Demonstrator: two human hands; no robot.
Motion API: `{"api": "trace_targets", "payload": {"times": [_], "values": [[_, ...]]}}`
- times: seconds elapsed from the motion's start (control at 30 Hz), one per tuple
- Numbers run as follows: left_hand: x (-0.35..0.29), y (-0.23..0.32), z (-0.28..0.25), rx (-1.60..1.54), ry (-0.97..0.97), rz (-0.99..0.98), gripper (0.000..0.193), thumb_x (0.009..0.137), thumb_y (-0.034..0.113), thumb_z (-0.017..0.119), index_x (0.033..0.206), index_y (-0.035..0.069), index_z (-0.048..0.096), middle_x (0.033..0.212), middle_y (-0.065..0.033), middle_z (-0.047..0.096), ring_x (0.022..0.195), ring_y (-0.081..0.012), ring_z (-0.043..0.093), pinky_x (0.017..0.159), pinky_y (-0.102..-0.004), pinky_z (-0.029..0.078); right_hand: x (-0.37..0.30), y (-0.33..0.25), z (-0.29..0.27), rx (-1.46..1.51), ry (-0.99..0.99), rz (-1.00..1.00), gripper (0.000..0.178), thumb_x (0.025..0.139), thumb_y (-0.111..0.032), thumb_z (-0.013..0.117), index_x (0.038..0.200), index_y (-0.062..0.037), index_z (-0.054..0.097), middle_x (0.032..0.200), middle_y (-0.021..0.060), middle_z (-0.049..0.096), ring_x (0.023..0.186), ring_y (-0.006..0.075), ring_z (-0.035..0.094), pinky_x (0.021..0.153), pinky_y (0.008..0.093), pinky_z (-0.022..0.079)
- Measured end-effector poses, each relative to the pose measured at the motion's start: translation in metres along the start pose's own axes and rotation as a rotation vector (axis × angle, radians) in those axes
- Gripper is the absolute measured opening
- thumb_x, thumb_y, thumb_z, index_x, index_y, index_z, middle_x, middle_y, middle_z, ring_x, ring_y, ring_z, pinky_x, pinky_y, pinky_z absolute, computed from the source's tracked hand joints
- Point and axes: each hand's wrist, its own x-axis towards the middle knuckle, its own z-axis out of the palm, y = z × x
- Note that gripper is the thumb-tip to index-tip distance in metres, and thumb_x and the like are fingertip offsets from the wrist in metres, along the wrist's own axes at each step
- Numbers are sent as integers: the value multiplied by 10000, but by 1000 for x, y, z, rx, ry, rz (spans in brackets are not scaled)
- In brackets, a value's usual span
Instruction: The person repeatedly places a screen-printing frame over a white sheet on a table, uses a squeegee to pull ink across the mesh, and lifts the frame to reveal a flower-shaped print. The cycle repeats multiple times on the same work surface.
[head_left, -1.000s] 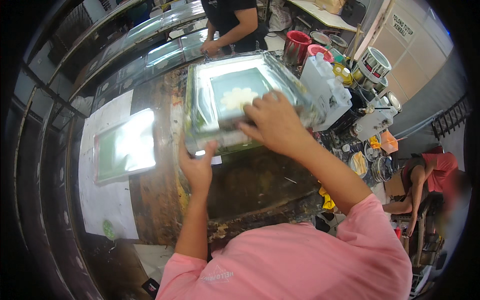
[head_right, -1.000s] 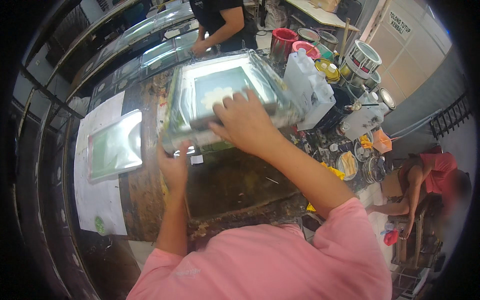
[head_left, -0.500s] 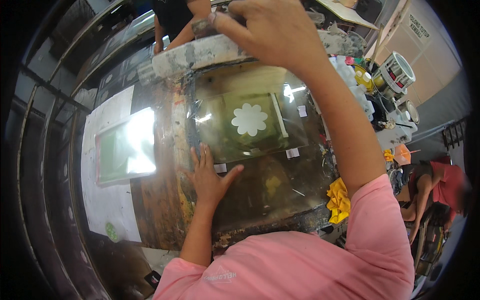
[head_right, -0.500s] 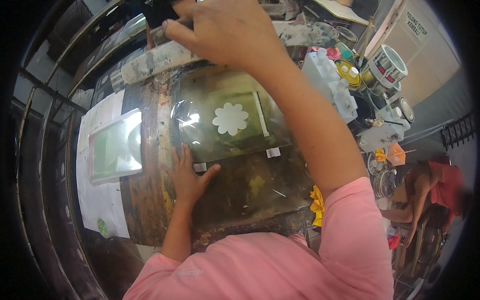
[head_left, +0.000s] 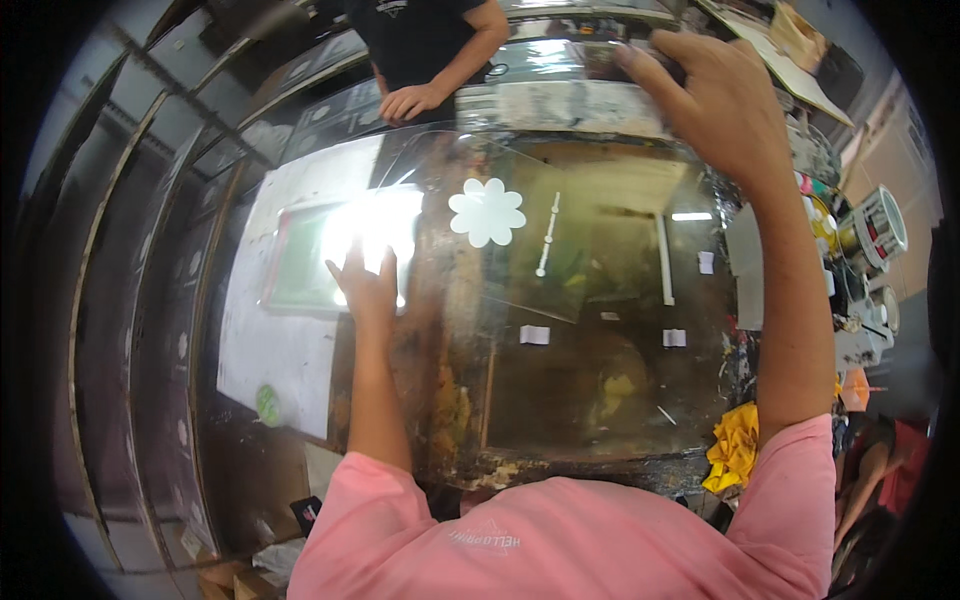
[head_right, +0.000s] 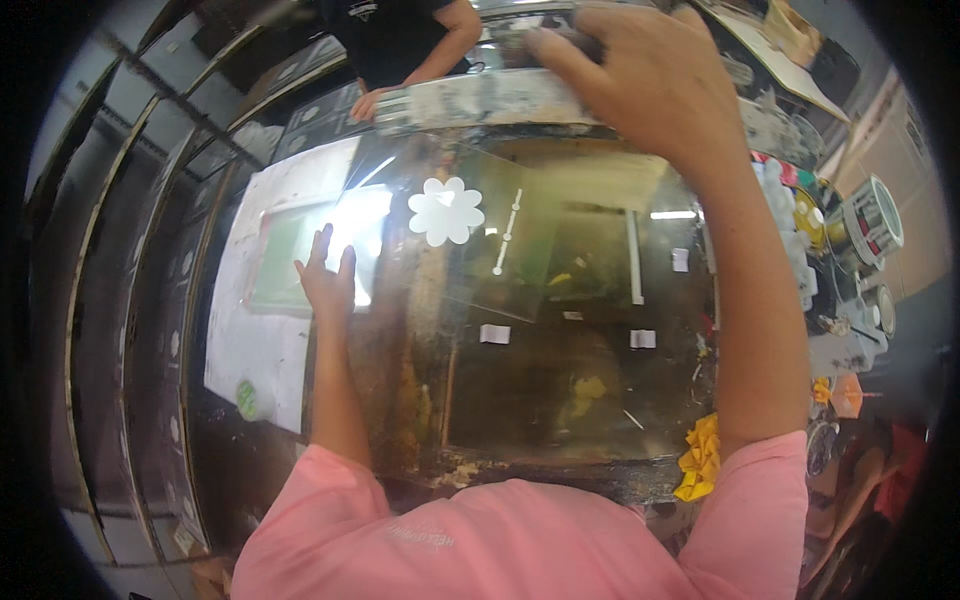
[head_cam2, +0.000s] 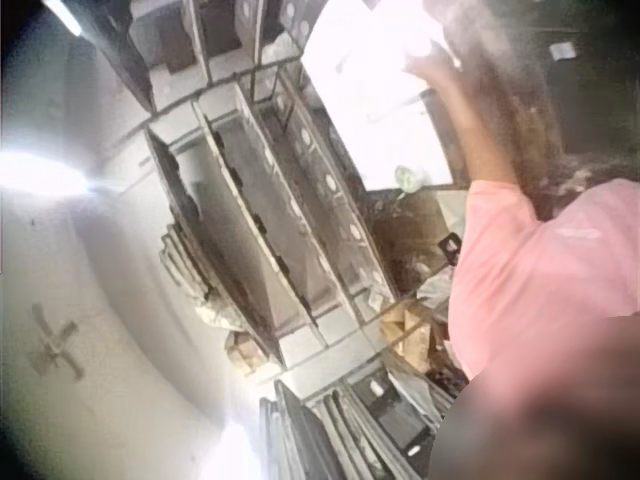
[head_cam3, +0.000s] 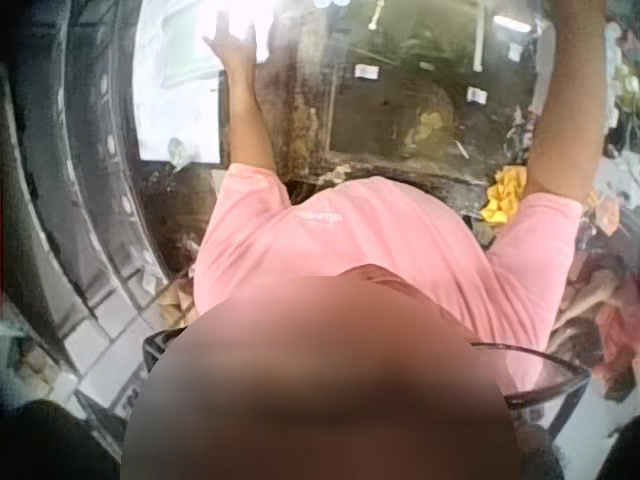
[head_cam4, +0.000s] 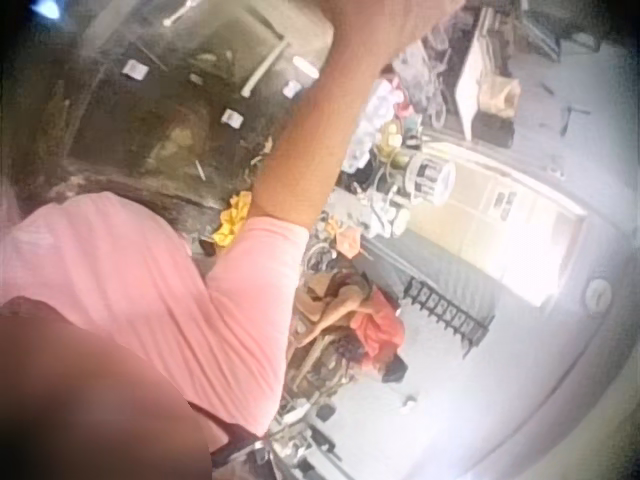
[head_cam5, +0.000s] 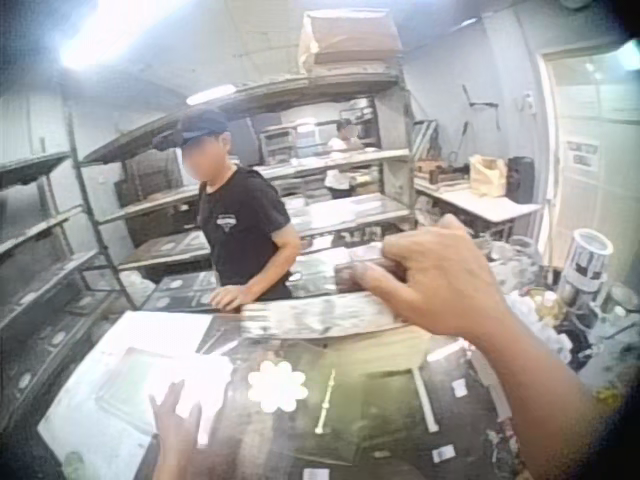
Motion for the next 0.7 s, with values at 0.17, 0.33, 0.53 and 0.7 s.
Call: {"api": "trace_targets", "payload": {"times": [0.17,0.33,0.53,0.7], "values": [[49,-78,0,132,-169,-173,773,972,322,727,1638,88,411,1602,-266,491,1535,-446,398,1253,-736,130,-4,-5,-3,-28,-82,26,546,1034,-518,590,1063,0,761,959,218,733,920,392,649,909,450,425],[20,-83,0,562,-219,-213,899,1035,570,600,1733,162,208,1735,-337,186,1592,-571,177,1213,-801,119,-15,-12,-6,-60,-77,27,575,1034,-564,557,1032,-30,770,945,186,742,934,373,678,907,456,433],[-69,-69,3,388,-330,-26,666,1104,399,445,1649,23,368,1731,-244,289,1618,-422,225,1229,-794,6,-23,-8,3,-37,17,-6,568,1022,-554,580,1025,-16,760,941,191,739,919,380,670,910,455,431],[-63,-57,-3,441,-355,-67,506,1124,362,383,1453,70,634,1619,-180,510,1539,-413,396,1268,-736,32,-20,-6,5,-2,34,-18,566,1021,-557,579,952,-20,741,910,181,730,918,384,670,879,465,423]]}}
